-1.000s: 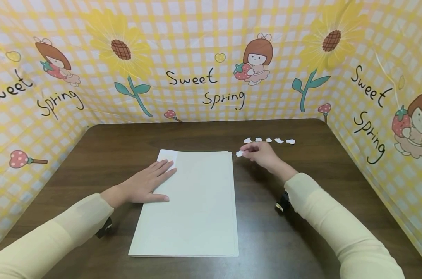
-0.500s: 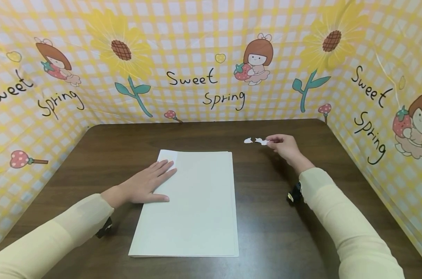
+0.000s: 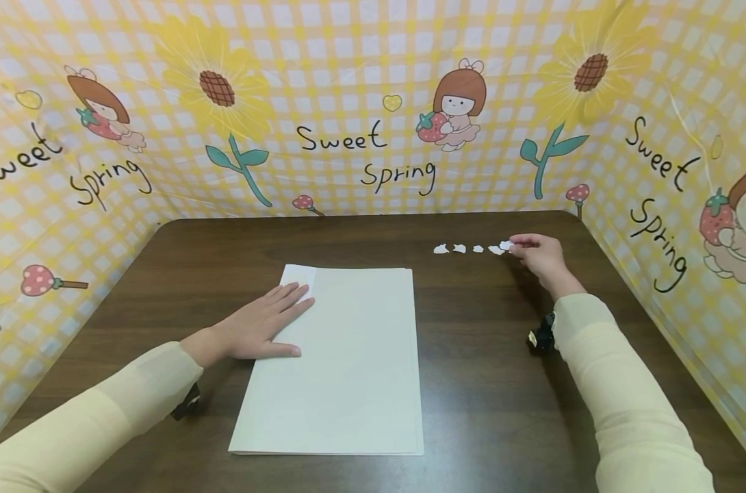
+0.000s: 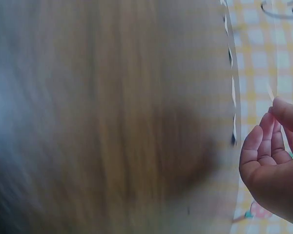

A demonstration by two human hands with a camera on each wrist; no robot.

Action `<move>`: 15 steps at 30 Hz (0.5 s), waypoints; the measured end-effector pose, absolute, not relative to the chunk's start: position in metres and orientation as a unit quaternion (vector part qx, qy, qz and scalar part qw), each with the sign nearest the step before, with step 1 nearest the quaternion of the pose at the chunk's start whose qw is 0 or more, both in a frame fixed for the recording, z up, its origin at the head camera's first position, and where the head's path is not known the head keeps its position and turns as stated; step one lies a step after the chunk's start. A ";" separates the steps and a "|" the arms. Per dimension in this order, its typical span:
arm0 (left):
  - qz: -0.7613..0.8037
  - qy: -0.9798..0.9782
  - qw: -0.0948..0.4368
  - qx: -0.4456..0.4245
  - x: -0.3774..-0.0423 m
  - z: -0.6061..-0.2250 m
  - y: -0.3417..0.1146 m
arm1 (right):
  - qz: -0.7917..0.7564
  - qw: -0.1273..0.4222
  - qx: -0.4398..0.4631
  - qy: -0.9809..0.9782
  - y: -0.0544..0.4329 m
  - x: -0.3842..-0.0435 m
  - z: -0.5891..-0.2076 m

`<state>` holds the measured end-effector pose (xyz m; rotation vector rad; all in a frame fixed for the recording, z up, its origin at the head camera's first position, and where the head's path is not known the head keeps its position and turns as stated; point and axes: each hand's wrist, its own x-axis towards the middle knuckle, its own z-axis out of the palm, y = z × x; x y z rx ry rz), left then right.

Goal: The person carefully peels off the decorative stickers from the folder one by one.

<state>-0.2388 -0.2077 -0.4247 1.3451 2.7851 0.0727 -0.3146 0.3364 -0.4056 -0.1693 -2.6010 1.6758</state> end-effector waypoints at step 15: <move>0.023 0.900 0.025 0.434 -0.238 -0.424 -0.207 | 0.512 0.037 -0.105 -0.851 0.377 -0.315 -0.410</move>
